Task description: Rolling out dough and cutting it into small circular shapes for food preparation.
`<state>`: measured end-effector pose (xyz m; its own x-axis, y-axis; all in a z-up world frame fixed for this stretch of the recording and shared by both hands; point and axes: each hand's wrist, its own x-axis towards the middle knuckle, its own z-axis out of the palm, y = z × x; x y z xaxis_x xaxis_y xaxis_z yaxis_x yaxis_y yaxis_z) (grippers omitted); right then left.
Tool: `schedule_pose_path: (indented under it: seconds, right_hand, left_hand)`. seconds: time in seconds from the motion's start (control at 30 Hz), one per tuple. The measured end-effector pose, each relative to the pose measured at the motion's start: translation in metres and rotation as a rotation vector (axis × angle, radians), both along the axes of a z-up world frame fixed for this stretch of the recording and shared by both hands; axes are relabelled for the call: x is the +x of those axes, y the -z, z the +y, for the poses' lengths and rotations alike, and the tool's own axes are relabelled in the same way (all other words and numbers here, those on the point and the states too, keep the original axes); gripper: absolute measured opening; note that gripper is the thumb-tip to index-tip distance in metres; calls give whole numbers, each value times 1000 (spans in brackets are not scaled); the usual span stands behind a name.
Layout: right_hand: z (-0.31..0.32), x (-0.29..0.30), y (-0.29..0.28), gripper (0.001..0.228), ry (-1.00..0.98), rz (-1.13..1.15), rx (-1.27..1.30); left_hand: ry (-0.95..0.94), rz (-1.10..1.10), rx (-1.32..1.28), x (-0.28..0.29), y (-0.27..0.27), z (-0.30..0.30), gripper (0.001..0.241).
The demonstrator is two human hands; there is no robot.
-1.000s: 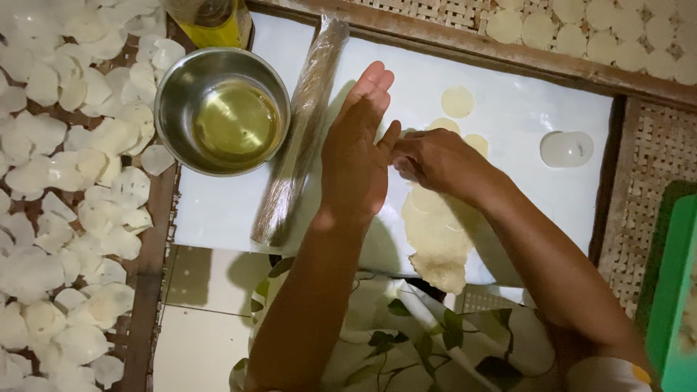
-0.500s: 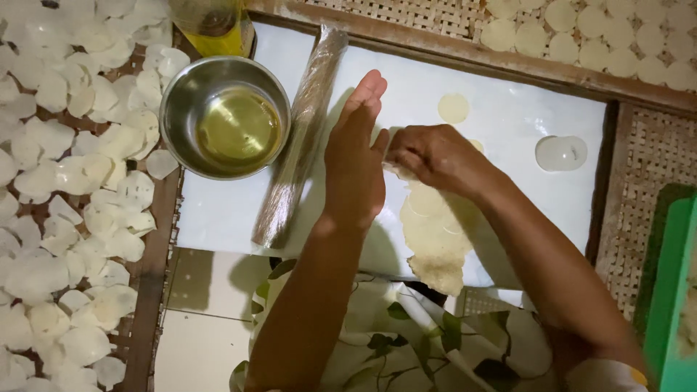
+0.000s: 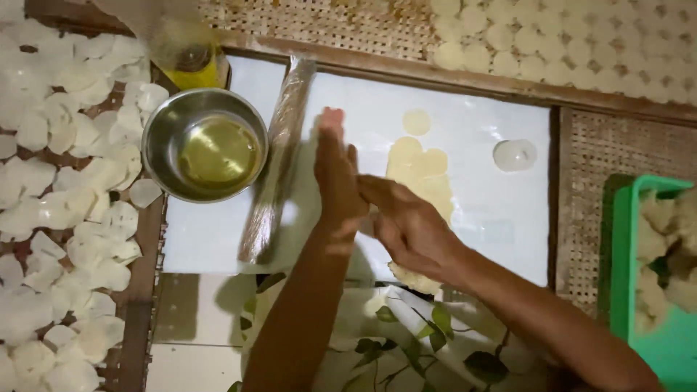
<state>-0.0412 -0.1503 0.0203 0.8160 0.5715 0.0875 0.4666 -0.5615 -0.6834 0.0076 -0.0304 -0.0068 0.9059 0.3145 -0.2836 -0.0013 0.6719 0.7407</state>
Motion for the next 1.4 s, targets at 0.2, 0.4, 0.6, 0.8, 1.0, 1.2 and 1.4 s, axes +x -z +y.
schedule_pose_path:
  seconds: [0.2,0.4,0.6,0.8,1.0,1.2,1.4]
  right_hand:
    - [1,-31,-7,80,-102,275,321]
    - [38,-17,-47,93,237,700,372]
    - [29,23,-41,116,502,823,319]
    - [-33,100,15,49,521,444,740]
    - [-39,102,14,18,312,197,563]
    - [-30,83,4,14,236,356,635]
    - [-36,77,1,15,222,386,668]
  left_hand:
    - [66,-181,46,-3,43,-19,67]
    - [-62,-559,-117,2,73,-43,76]
    - [160,-471,285,-23,25,-43,48]
    - [380,-283,770,-19,-14,-14,35]
    - [7,-152,820,-10,-28,21,31]
    - [37,-167,830,-13,-25,25,35]
    - [116,-148,824,-14,-23,26,23]
